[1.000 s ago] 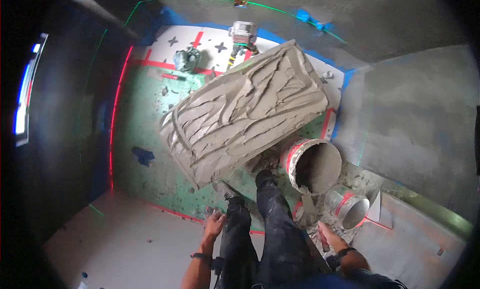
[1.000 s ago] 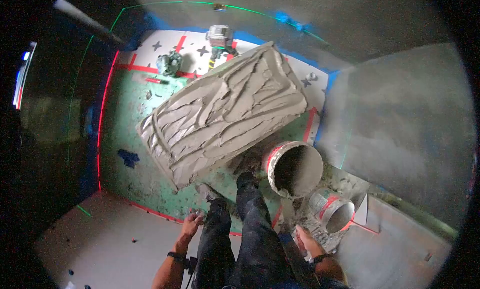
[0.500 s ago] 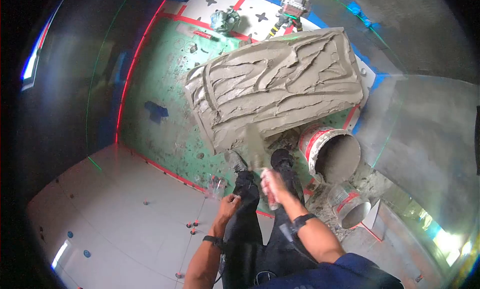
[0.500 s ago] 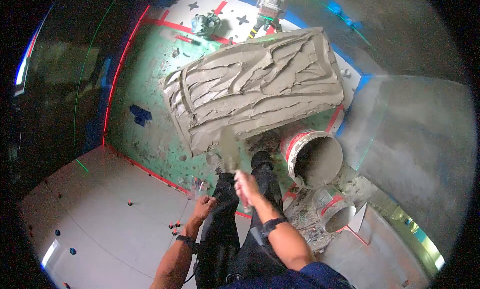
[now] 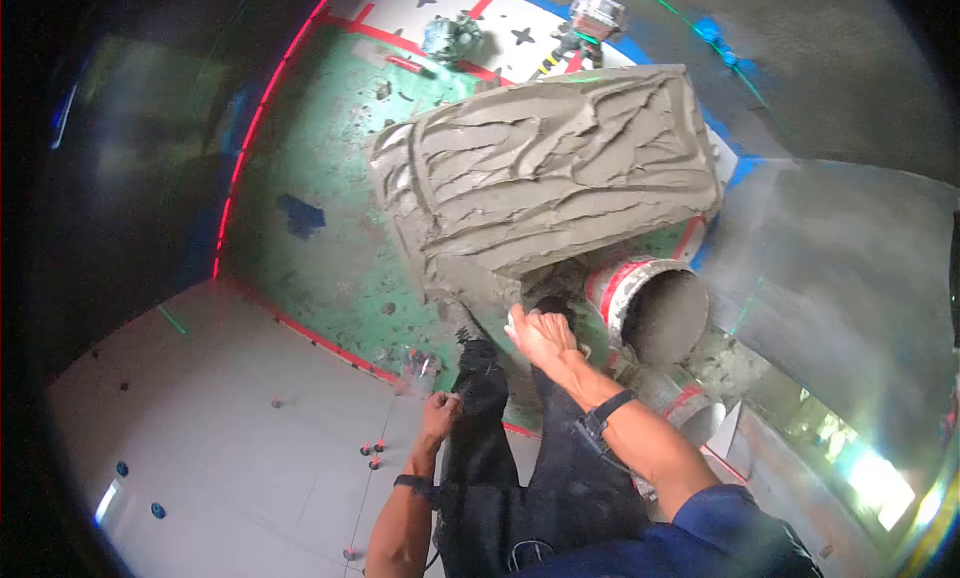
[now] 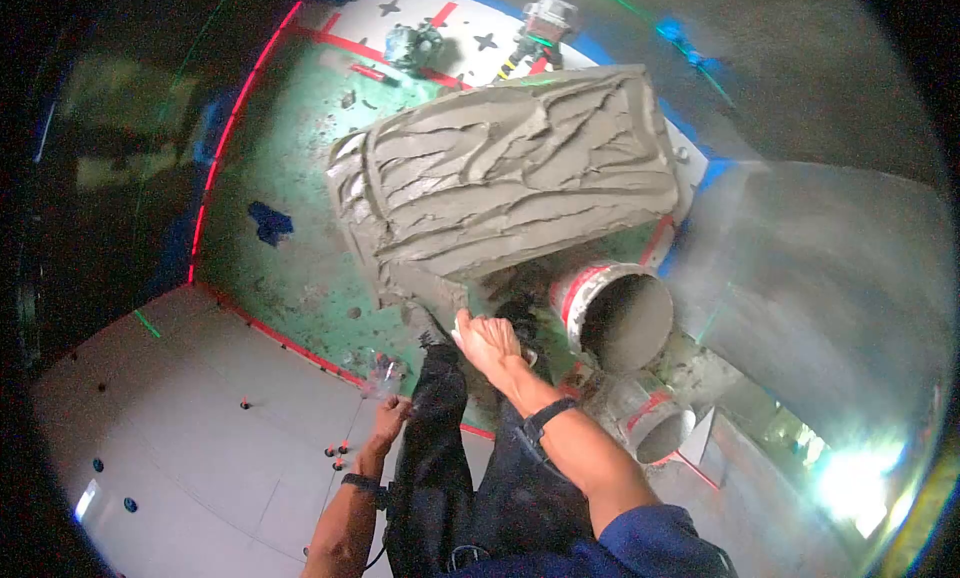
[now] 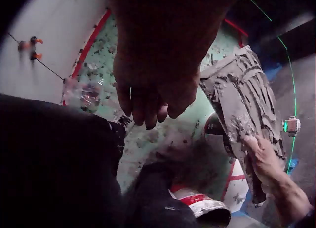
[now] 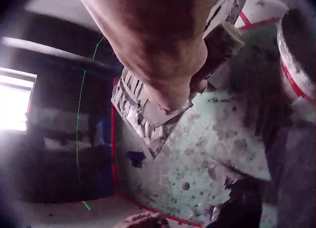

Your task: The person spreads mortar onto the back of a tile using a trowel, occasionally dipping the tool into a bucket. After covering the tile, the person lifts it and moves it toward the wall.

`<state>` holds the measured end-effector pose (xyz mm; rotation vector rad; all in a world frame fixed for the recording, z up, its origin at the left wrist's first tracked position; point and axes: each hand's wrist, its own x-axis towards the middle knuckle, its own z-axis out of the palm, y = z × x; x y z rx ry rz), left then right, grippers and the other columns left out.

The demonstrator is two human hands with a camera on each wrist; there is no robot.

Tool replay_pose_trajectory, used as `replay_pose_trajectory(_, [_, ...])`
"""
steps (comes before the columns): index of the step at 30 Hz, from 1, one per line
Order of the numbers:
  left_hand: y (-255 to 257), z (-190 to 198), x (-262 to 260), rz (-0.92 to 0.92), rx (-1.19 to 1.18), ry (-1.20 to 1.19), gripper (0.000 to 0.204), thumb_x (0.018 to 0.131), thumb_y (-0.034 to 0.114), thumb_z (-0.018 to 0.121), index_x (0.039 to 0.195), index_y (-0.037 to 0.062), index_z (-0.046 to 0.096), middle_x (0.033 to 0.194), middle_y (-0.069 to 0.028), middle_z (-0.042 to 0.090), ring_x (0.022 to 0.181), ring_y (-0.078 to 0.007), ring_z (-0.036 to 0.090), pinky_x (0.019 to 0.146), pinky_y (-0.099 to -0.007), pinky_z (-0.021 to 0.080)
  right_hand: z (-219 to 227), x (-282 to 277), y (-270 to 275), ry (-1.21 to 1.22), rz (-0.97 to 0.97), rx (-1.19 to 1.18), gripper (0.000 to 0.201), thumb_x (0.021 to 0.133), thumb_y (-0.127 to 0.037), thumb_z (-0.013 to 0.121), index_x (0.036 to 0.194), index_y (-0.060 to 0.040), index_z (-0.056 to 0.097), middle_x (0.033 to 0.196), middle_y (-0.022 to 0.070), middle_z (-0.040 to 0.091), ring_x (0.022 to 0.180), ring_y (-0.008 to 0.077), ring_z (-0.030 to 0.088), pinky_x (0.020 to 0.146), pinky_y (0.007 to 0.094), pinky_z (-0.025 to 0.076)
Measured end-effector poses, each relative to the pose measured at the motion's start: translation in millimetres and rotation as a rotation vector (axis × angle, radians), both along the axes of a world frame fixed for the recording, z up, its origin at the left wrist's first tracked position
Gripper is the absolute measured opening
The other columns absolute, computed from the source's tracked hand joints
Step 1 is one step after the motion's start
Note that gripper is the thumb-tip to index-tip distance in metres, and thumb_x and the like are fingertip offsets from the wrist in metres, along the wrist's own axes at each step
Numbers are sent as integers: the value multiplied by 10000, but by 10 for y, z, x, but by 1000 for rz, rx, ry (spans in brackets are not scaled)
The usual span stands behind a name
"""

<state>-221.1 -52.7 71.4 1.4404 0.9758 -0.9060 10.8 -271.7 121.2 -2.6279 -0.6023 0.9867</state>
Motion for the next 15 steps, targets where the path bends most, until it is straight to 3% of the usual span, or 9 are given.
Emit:
replay_pose_trajectory(1, [-71, 68, 103, 122, -13, -19, 201, 916, 219, 602, 820, 42, 596, 719, 3, 587, 656, -97, 527, 617, -263, 431, -83, 29, -165, -21, 12, -50, 304, 892, -297, 536, 939, 4, 523, 724, 220, 656, 675, 370, 669, 582, 485, 516])
replay_pose_trajectory(2, [-100, 72, 134, 123, -26, -86, 206, 913, 221, 610, 821, 37, 601, 726, -2, 594, 678, -100, 540, 639, -259, 436, -76, 89, -368, -47, -15, -79, 309, 891, -316, 552, 934, -11, 528, 715, 209, 656, 657, 370, 662, 567, 488, 508])
replay_pose_trajectory(5, [-165, 36, 246, 93, -41, -59, 202, 917, 203, 600, 816, 28, 598, 731, -10, 598, 690, -101, 545, 658, -258, 438, 183, 296, -1048, -90, -79, -189, 322, 893, -341, 554, 965, -28, 536, 722, 194, 663, 653, 370, 659, 554, 491, 501])
replay_pose_trajectory(6, [-173, 8, 251, 92, -53, -65, 202, 917, 203, 600, 816, 28, 598, 731, -10, 598, 690, -101, 545, 658, -258, 438, 293, 359, -1271, -64, -121, -228, 305, 899, -312, 499, 969, -16, 522, 761, 210, 672, 692, 373, 669, 612, 506, 516])
replay_pose_trajectory(9, [-178, -122, 250, 98, -84, -93, 219, 912, 215, 606, 796, 29, 598, 728, -8, 596, 685, -98, 540, 650, -261, 433, 406, 437, -1865, -138, -228, -407, 308, 904, -324, 520, 1007, -34, 511, 757, 211, 668, 707, 401, 657, 637, 511, 506])
replay_pose_trajectory(15, [-150, -81, 374, 3, -47, -36, 199, 892, 184, 619, 796, 11, 599, 743, -8, 591, 686, -93, 530, 644, -269, 436, 548, 246, -2831, -114, -516, -544, 347, 920, -368, 547, 1032, -42, 512, 795, 233, 664, 741, 423, 648, 674, 536, 497])
